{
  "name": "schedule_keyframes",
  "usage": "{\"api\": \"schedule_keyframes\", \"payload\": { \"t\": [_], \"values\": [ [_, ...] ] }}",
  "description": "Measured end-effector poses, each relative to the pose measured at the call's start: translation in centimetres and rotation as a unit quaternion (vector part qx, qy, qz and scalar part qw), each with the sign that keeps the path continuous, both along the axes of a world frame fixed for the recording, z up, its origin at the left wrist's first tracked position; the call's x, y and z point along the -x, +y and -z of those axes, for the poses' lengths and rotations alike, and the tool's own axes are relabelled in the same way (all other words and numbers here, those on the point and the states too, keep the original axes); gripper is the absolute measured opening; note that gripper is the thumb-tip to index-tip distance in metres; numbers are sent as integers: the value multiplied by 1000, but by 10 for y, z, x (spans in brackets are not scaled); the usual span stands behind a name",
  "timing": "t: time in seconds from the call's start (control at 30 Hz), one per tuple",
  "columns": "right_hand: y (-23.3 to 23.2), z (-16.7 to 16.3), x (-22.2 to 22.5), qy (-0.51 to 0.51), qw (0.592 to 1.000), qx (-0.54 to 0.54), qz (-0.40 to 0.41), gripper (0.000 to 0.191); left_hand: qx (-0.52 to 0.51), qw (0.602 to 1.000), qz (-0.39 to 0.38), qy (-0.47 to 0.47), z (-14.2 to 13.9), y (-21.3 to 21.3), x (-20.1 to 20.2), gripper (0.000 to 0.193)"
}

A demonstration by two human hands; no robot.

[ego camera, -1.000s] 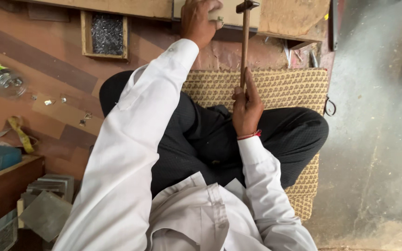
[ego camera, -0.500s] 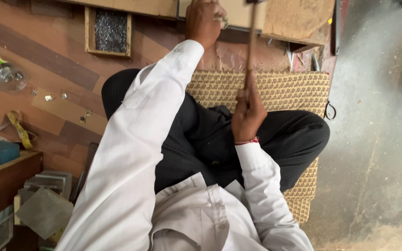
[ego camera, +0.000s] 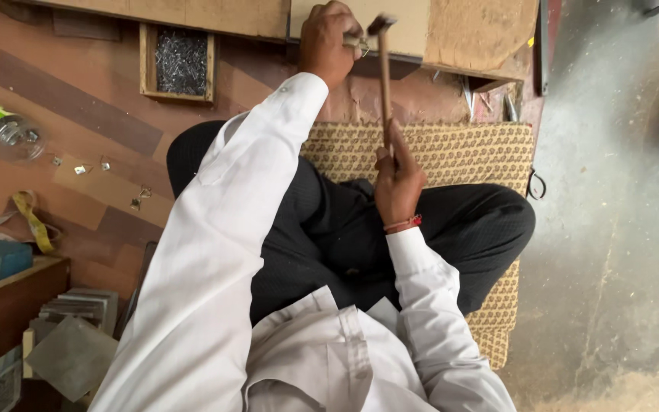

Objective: The person sits on the floor and repeatedly places rectangular cardboard covers on a wooden jig, then uses a hammer to drive staples into the edges. The person handles the covers one at a time, repositioning them between hammering actions.

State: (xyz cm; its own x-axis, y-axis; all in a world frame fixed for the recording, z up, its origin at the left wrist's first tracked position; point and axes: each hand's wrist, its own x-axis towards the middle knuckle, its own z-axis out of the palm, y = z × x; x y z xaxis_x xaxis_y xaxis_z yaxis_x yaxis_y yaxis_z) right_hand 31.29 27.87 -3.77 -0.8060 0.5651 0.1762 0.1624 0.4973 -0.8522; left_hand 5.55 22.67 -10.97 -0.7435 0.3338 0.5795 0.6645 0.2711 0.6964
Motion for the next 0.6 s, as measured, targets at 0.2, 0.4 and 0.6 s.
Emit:
{"api": "schedule_keyframes", "payload": {
  "t": [0.2, 0.4, 0.6],
  "values": [
    [13, 3, -1, 66, 972, 216, 68, 53, 52, 999, -3, 5, -8, -8, -15, 18],
    [47, 19, 1, 68, 853, 511, 85, 53, 39, 997, 38, -48, -18, -14, -12, 17],
    [58, 57, -1, 30, 852, 503, 138, 34, 167, 959, -89, -210, -35, -129, 49, 11]
  ]
}}
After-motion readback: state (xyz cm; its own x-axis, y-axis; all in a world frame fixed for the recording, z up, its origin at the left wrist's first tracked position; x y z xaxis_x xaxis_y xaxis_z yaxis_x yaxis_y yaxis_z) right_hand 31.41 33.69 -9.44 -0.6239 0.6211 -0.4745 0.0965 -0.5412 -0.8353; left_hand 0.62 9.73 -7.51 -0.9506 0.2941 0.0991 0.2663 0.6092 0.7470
